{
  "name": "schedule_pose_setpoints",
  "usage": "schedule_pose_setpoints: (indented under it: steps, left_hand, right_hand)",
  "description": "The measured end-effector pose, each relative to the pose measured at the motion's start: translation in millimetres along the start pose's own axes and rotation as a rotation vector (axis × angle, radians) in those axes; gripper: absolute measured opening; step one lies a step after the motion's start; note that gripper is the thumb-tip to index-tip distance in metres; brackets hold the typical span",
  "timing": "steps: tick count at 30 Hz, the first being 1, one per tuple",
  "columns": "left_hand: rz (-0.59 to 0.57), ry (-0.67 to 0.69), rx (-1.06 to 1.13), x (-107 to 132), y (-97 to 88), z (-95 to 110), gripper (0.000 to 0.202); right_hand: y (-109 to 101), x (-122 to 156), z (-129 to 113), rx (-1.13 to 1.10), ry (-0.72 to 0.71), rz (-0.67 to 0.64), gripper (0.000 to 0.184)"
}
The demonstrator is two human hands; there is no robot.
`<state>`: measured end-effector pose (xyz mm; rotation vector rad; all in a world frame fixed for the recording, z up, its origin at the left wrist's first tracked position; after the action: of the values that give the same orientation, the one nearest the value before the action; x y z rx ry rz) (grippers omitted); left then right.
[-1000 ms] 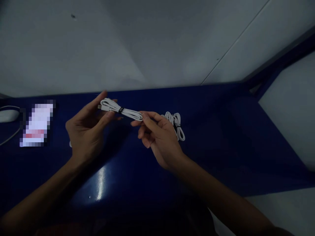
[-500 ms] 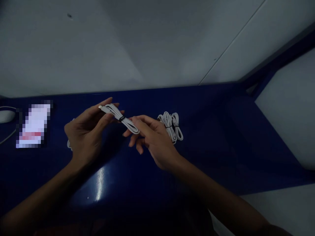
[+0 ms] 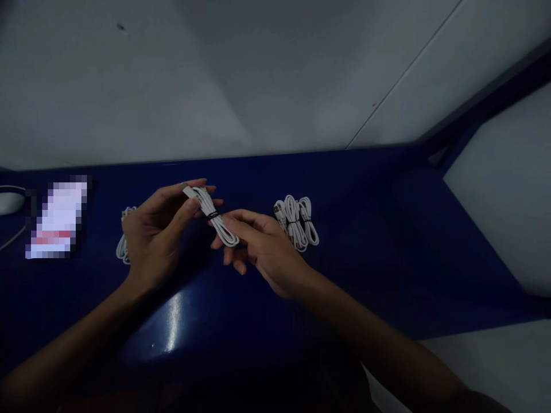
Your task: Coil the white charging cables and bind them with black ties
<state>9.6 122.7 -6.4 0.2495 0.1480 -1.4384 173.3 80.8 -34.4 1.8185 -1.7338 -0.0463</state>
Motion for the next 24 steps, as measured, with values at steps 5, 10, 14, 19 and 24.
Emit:
schedule_pose_setpoints:
  steps: [5,10,14,19,24]
  left_hand:
    - [-0.122,-0.031,-0.015,6.7,5.6,0.8,0.024]
    - [-0.213,-0.035,-0.018,12.2,8.0,-1.9,0.039]
    - [-0.216,-0.039,-0.001,12.2,7.9,-1.4,0.029]
    - [-0.190,-0.037,-0.019,10.2,7.6,0.6,0.022]
    - [-0.176,-0.085,-0.035,8.8,6.5,-3.3,0.021]
  right_hand:
    - [1.0,-0.9,1.1,-0.015,0.018,-0.015,0.025]
    - [6.1,0.2,2.6,0.029,0.002,-0.060,0.035]
    - [7.2,1.7,3.5,0.027,0.028,-0.062,0.038]
    - [7.5,1.7,5.4,0.052,0.038,-0.042,0.046]
    - [8.9,0.7,8.7,0.027,0.000,-0.032,0.045]
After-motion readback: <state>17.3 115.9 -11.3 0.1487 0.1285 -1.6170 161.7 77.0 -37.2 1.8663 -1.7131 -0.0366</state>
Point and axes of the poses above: each hand's wrist, its own x-axis away from the middle knuckle, its own y-axis out of the palm, z = x × y, the point moved 5 cm from there along -x, towards the middle knuckle, and after that the axes turned 14 degrees about z, right-handed, at the moved point
